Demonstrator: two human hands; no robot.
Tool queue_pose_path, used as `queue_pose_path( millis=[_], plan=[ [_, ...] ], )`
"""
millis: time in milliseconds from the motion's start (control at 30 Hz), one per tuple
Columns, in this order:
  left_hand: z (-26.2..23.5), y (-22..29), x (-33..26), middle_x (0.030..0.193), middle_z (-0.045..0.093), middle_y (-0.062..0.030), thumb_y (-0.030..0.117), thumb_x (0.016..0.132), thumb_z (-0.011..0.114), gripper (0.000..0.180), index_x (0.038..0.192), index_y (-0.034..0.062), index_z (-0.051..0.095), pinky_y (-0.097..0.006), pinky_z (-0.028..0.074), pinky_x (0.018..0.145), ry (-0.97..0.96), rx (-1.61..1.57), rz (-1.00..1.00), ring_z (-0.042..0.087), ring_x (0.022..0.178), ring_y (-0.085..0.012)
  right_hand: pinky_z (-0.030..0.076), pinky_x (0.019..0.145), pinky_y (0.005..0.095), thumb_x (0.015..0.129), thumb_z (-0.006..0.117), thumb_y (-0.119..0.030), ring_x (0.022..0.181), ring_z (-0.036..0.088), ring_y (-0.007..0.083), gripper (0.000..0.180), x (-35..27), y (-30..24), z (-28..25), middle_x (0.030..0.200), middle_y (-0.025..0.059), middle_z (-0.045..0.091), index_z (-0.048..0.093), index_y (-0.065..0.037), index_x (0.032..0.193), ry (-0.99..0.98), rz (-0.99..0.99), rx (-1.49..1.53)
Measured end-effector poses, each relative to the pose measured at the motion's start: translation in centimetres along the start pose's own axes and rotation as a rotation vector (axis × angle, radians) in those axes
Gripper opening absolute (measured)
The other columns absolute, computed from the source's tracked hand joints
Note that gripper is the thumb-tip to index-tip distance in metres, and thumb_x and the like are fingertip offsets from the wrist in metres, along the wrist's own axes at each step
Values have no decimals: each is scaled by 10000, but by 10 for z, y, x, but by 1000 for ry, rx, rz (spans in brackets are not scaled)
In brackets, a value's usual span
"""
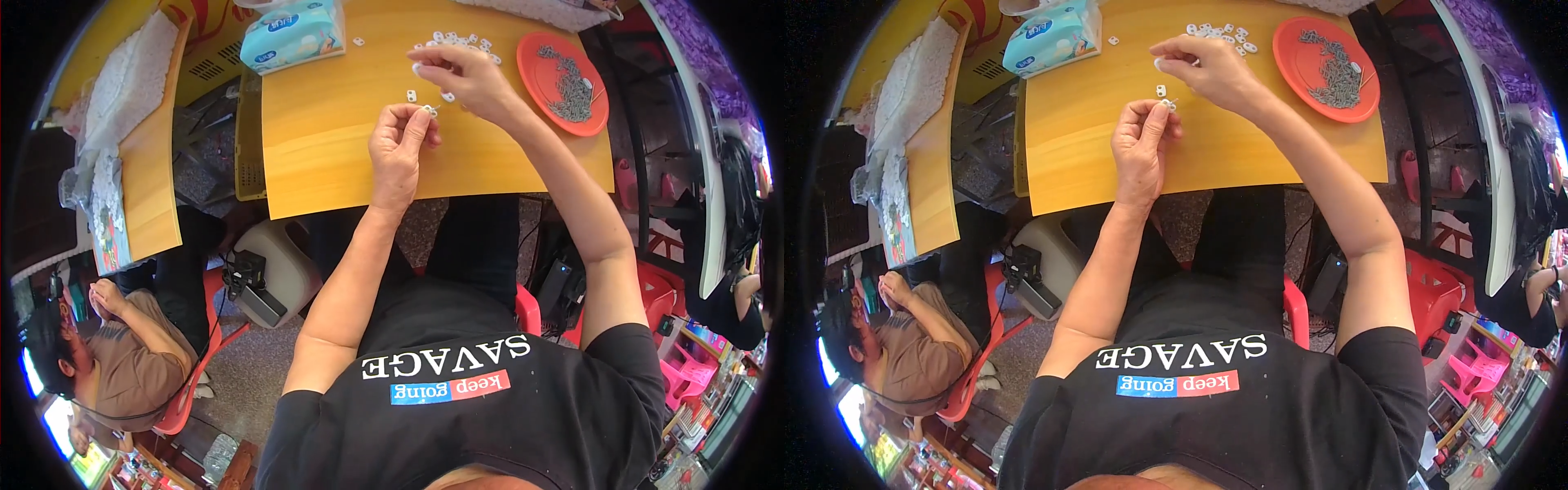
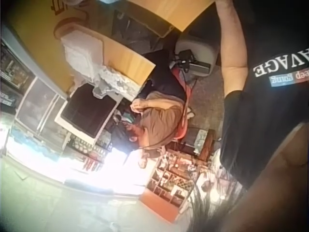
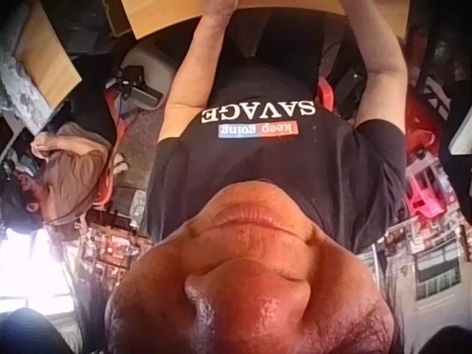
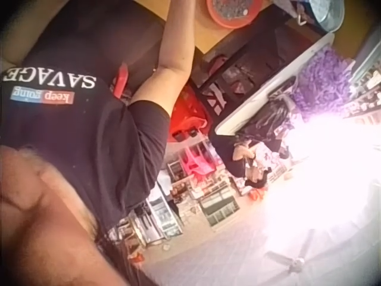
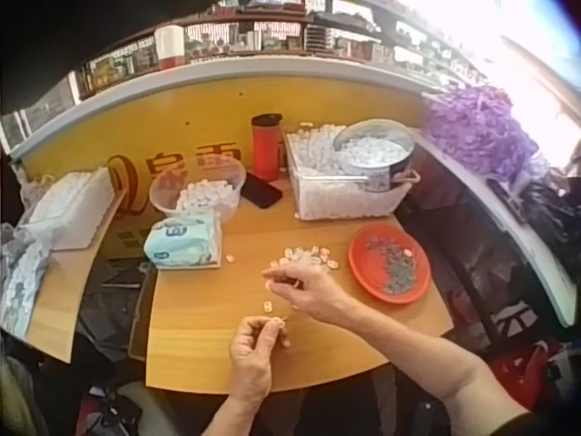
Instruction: Manually assembling small white plastic components by inserting metal pins into them.
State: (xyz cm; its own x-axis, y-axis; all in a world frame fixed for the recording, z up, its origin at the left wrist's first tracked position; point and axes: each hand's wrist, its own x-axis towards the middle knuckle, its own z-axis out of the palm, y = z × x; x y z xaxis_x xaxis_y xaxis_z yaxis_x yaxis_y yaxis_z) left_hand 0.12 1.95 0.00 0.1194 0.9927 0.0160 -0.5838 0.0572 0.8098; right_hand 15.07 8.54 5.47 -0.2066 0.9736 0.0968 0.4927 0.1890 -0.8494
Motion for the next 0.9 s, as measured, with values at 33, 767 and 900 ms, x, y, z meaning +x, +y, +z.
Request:
queue_pose_path(
  millis=[33, 767, 900],
  plan=[
    [1, 0, 1, 862, 630, -39, 118, 973, 597, 91, 996, 38, 560, -239, 493, 679, -2, -1, -6, 595, 721, -106, 543, 716, 281, 902, 669, -170, 807, 650, 134, 201, -7, 2, -2, 889, 46, 678, 689, -48, 1060, 3, 6, 0],
    [-1, -4, 7, 1139, 633, -149, 64, 986, 542, 95, 1062, 16, 572, -316, 524, 796, -134, -3, 34, 643, 892, -188, 549, 683, 243, 905, 691, -159, 789, 603, 72, 176, -74, 12, 14, 942, 54, 665, 645, -36, 1021, 196, 389, 1138],
    [-1, -5, 7, 1057, 650, -118, 67, 970, 578, 87, 1032, 7, 569, -279, 529, 784, -115, -30, 20, 632, 841, -139, 576, 691, 267, 889, 710, -154, 805, 628, 94, 211, -78, 10, 16, 934, 66, 668, 649, -15, 1035, 195, 376, 1133]
  ],
)
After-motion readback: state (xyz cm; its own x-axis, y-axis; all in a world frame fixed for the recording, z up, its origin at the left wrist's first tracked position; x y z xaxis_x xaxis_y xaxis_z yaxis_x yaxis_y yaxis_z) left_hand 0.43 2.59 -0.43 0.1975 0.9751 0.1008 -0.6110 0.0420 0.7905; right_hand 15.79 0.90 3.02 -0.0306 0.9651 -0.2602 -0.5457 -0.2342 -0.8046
